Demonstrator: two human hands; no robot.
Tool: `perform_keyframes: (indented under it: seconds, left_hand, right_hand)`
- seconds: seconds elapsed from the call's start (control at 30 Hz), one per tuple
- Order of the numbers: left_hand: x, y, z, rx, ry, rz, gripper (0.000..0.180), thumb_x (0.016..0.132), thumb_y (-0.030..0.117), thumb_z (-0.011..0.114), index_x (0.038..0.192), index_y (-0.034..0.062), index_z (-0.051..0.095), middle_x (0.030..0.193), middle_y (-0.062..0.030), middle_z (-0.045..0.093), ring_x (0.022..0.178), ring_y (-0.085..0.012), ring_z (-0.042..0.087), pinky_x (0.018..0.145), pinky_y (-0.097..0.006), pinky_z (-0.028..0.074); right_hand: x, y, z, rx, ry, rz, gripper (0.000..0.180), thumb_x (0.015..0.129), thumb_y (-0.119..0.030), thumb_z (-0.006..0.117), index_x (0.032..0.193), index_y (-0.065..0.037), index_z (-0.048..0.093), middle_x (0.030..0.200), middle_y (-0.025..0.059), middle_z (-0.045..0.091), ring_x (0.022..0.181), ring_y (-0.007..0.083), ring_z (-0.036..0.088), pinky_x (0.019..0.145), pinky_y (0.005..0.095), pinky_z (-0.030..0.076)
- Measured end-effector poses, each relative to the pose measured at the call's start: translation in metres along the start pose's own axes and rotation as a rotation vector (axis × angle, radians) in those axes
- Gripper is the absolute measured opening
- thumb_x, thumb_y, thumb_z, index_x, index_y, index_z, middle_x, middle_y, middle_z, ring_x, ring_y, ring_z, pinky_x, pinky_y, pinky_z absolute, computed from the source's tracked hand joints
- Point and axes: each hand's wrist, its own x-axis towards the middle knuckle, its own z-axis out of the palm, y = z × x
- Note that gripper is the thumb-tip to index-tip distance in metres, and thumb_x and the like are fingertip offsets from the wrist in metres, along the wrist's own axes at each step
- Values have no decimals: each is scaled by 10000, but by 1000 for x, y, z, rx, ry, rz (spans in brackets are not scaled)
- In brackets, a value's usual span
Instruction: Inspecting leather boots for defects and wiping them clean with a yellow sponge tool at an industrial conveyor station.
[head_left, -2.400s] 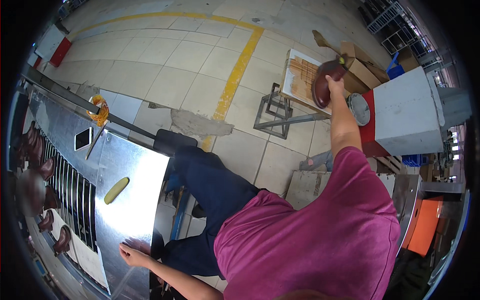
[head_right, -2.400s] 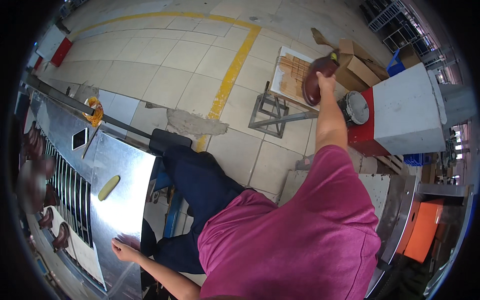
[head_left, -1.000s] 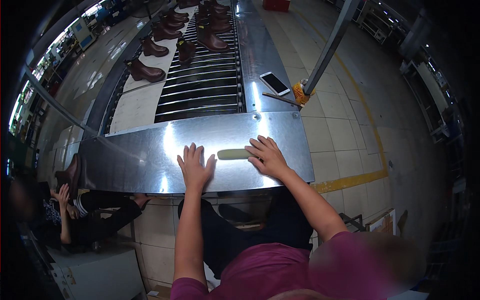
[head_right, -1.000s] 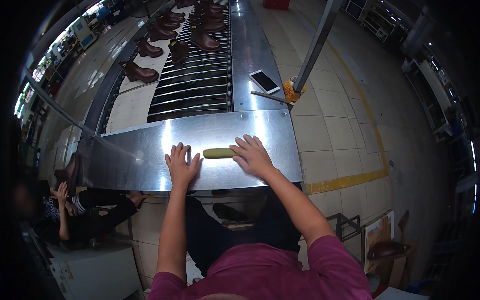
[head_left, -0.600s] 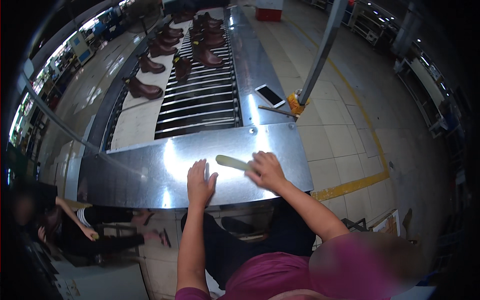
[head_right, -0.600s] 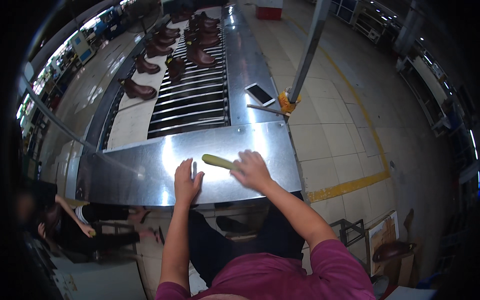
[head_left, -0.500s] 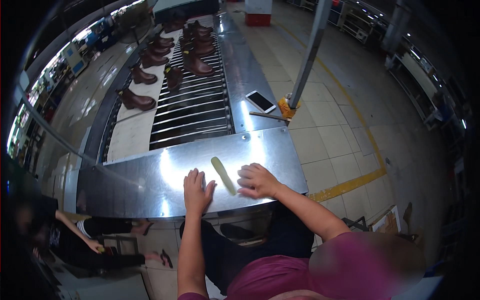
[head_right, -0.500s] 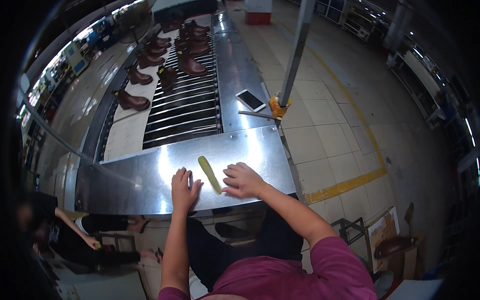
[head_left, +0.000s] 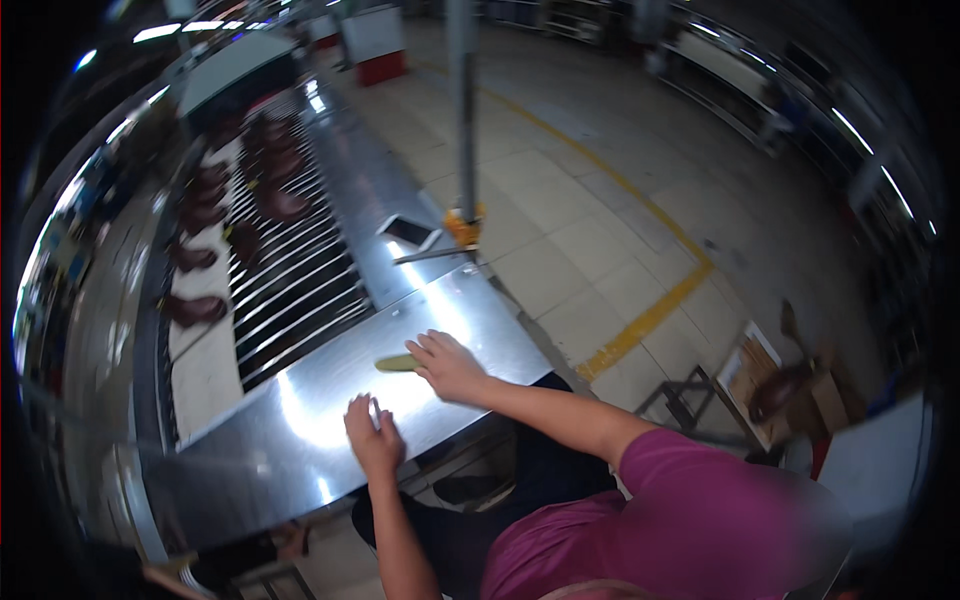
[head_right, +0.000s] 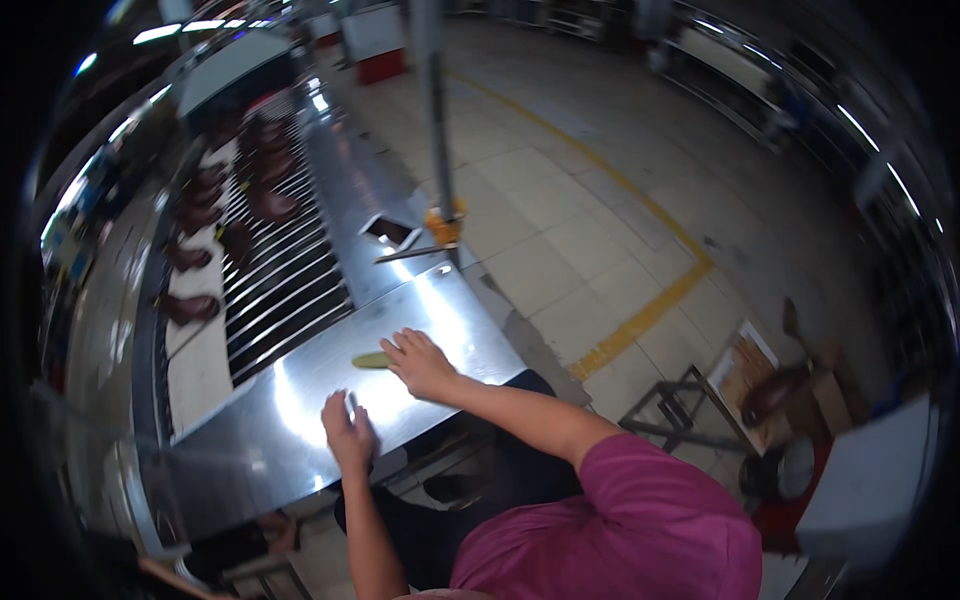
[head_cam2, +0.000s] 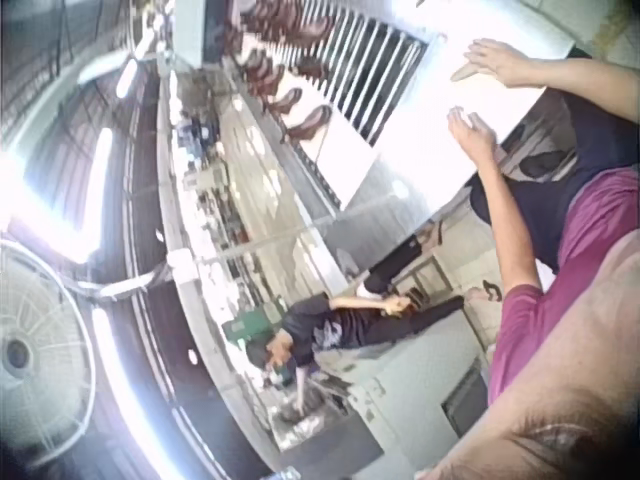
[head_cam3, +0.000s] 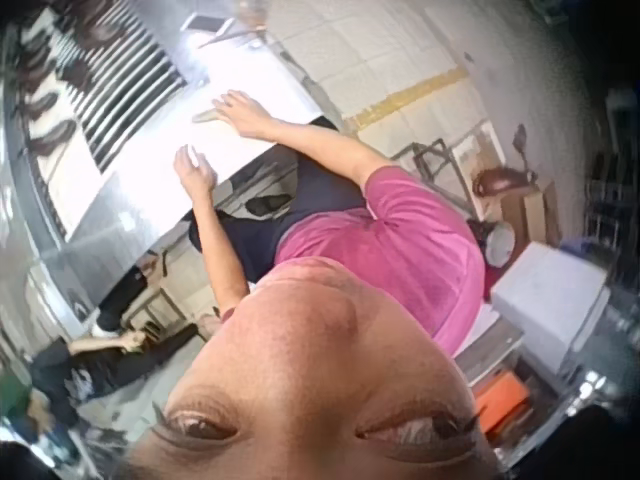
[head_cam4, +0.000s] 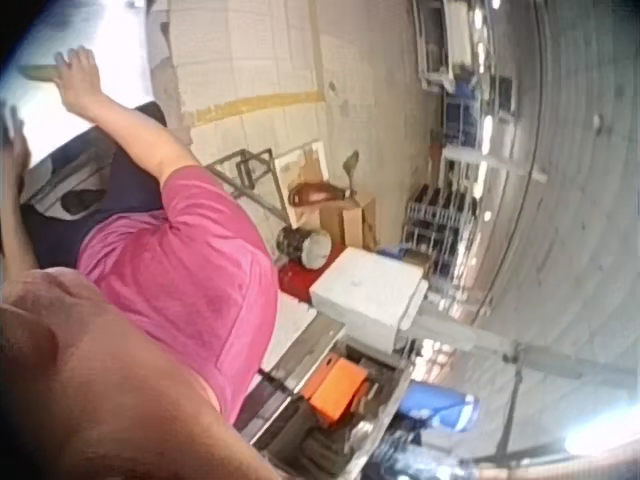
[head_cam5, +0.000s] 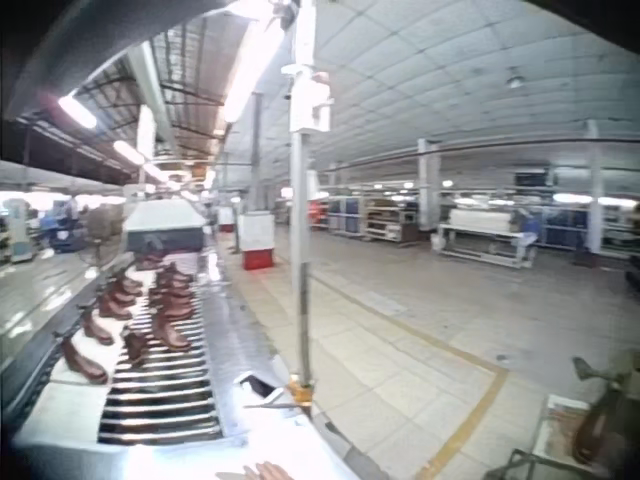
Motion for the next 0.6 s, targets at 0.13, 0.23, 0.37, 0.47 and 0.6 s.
perform_keyframes:
  seconds: [0.13, 0.23, 0.37, 0.47, 0.6]
  left_hand:
    - [0, -11, 5, 71, -83, 80, 464, 923, 240, 722, 1343, 62, 636, 1437, -209, 599, 1391, -441, 496, 1198, -588, 308]
    - [4, 5, 2, 94, -215, 108, 526, 920, 320, 730, 1369, 69, 622, 1483, -185, 573, 1448, -449, 435, 1213, -640, 229]
    - [5, 12, -4, 108, -320, 149, 748, 895, 443, 734, 1511, 83, 508, 1557, -179, 503, 1498, -440, 374, 1228, -646, 194]
    - [6, 9, 0, 170, -291, 193, 725, 900, 429, 723, 1511, 94, 521, 1543, -159, 527, 1483, -434, 402, 1211, -651, 222]
    - [6, -3, -2, 160, -352, 233, 703, 899, 409, 729, 1516, 133, 537, 1557, -143, 522, 1508, -421, 377, 1220, -665, 191]
  right_hand:
    - [-8, 4, -4, -1, -92, 73, 611, 1009, -342, 623, 1511, -24, 484, 1508, 227, 534, 1444, 443, 444, 1229, 572, 289]
    - [-10, 7, -24, 177, -261, -169, 572, 1001, -471, 606, 1437, -101, 612, 1461, 179, 591, 1448, 410, 450, 1225, 594, 272]
    - [-6, 9, -32, 373, -348, -305, 405, 1000, -437, 611, 1250, -153, 758, 1425, 152, 614, 1382, 389, 493, 1173, 558, 320]
    - [-11, 8, -19, 327, -248, -253, 401, 1023, -389, 591, 1351, -183, 696, 1562, 156, 491, 1486, 392, 386, 1232, 575, 249]
    - [-9, 3, -7, 86, -84, -216, 436, 1043, -373, 565, 1460, -254, 609, 1690, 121, 333, 1558, 389, 294, 1280, 576, 168]
